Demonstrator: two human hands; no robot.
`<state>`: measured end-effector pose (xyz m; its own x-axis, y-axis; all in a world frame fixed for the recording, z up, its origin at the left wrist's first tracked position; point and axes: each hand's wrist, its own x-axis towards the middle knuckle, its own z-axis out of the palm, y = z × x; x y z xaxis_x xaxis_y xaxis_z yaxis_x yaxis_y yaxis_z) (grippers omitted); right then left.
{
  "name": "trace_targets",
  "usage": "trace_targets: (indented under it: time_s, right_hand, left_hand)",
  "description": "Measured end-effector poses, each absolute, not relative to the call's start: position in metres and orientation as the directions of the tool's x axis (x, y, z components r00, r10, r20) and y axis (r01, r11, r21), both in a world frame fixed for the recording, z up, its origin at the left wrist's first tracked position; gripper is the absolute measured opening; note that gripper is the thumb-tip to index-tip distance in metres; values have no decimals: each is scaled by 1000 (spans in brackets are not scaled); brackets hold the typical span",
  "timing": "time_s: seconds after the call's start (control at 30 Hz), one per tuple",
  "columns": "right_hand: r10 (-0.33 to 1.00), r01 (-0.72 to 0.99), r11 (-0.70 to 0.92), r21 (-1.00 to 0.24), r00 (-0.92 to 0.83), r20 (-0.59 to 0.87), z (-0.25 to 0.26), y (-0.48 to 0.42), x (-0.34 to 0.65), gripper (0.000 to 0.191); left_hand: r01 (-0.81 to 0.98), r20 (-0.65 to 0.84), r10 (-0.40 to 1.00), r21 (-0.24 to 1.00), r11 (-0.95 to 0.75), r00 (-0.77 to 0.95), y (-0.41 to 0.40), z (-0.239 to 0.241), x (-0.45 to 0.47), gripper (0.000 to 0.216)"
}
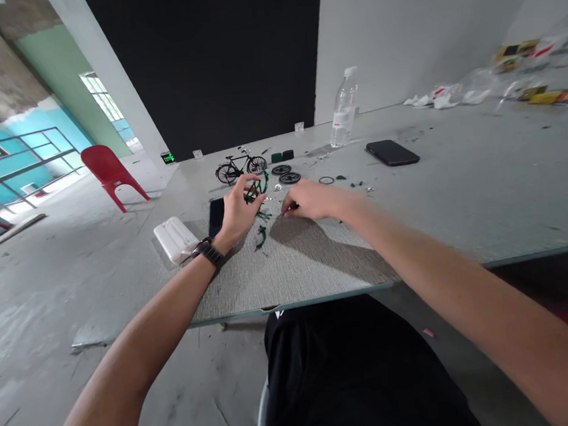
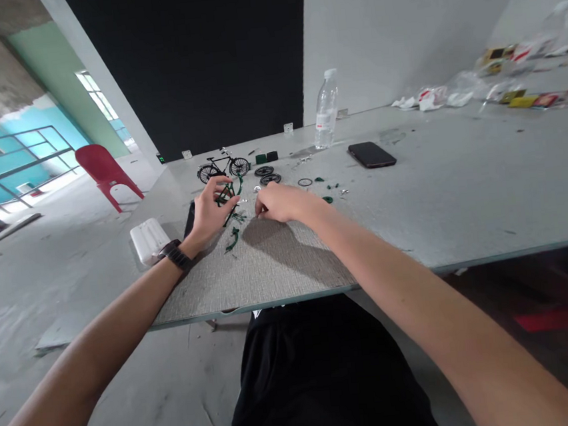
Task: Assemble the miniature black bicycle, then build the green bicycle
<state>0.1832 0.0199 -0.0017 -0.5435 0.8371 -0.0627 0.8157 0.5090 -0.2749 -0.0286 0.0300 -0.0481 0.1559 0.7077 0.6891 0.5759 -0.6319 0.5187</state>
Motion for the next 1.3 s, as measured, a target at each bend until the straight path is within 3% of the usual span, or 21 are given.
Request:
trace_targets:
  time_s: [0.73, 1.3]
  right_hand:
    - [849, 839, 494, -227, -522, -80, -3, 22, 184, 15]
    - [861, 853, 475, -218, -501, -85, -2, 20, 184, 19]
  left_hand:
    - [547, 671, 698, 498, -673, 248, 23, -45, -26, 32]
    - [548, 662, 695, 484, -682, 281, 22, -44, -25, 32]
